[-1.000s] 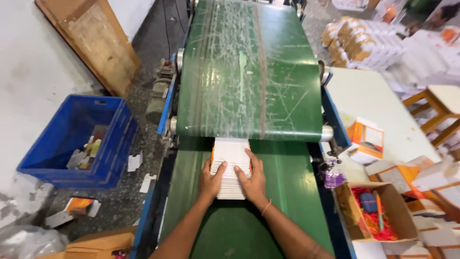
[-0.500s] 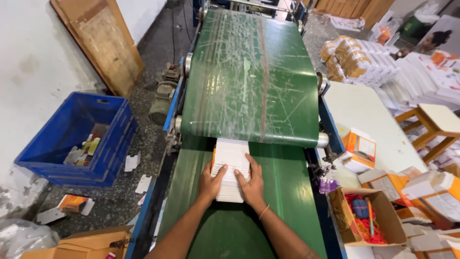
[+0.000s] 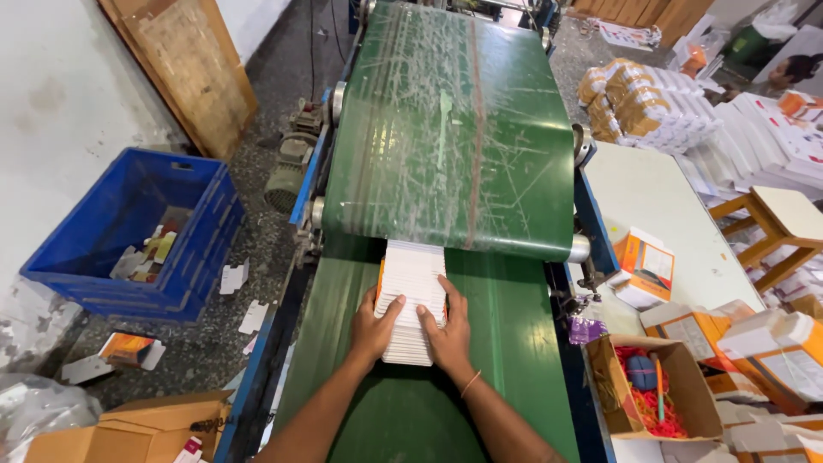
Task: The recorder is assembling and organizing small boxes from a conveyor belt in a manufacturing environment.
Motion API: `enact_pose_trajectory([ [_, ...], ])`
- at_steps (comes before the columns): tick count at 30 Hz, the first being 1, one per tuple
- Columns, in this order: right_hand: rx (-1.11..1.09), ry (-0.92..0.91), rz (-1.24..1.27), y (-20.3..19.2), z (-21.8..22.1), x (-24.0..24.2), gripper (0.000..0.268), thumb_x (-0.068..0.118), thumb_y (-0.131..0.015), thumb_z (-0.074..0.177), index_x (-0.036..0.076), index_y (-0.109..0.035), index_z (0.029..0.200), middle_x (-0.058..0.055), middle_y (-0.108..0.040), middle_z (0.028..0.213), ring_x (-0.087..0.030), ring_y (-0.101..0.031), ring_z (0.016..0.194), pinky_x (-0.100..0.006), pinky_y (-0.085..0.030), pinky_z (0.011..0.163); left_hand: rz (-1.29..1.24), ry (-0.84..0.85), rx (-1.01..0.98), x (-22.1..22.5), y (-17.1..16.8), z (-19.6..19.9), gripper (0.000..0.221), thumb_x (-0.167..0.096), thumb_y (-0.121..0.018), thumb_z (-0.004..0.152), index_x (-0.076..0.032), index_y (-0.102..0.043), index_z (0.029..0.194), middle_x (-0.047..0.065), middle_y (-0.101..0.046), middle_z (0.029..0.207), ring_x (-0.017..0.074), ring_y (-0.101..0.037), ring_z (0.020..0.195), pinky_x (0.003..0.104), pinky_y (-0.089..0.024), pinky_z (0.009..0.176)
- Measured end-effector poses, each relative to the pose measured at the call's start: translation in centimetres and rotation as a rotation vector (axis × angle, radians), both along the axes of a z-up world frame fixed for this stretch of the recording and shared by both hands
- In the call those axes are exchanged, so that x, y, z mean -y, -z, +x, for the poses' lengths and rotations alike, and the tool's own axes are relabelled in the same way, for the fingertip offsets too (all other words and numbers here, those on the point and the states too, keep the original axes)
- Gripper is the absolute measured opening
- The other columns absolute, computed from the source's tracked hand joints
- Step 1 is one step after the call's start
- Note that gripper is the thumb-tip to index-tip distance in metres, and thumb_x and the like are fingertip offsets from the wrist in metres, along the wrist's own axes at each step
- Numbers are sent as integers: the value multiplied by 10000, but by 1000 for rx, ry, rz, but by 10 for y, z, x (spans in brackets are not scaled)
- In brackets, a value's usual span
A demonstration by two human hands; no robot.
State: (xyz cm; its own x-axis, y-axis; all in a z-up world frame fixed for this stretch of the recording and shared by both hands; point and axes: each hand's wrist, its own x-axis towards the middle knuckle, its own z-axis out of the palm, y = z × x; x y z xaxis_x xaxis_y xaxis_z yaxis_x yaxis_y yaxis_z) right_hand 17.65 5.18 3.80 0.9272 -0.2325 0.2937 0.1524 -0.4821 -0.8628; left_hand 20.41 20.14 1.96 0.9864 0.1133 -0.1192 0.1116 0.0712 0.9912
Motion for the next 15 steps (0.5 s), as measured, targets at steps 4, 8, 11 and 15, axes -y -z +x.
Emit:
enact_pose_trajectory([
  [4, 43, -9, 8, 7, -2, -2, 651, 280, -750, 857, 122, -516, 1444, -161, -561, 1322, -296, -625, 1190, -406, -506, 1013, -2, 16, -3, -4, 3, -3, 560, -359, -737, 850, -67, -627, 1315, 125, -775, 1124, 217, -752, 986, 344, -581, 841],
  [8, 43, -14, -7, 0, -6, -1, 647, 260, -746, 855, 115, -520, 1443, -163, -561, 1312, -302, -617, 1193, -406, -502, 1017, 7, 14, -25, -3, -6, -8, 600, -372, -741, 844, -72, -589, 1341, 134, -769, 1117, 227, -759, 975, 352, -590, 830],
  [11, 18, -13, 15, 0, -10, -5, 645, 260, -739, 857, 124, -515, 1445, -159, -560, 1305, -296, -621, 1193, -400, -508, 1018, 12, 25, -36, -7, -7, -11, 617, -379, -741, 842, -80, -581, 1358, 133, -762, 1132, 226, -754, 983, 352, -588, 833],
  [15, 33, -37, 35, -3, -13, -4, 636, 255, -743, 871, 120, -510, 1447, -163, -544, 1323, -302, -609, 1204, -407, -502, 1020, -3, 38, -87, -7, -15, -16, 618, -375, -726, 843, -81, -574, 1365, 134, -757, 1142, 229, -753, 981, 352, -591, 832],
])
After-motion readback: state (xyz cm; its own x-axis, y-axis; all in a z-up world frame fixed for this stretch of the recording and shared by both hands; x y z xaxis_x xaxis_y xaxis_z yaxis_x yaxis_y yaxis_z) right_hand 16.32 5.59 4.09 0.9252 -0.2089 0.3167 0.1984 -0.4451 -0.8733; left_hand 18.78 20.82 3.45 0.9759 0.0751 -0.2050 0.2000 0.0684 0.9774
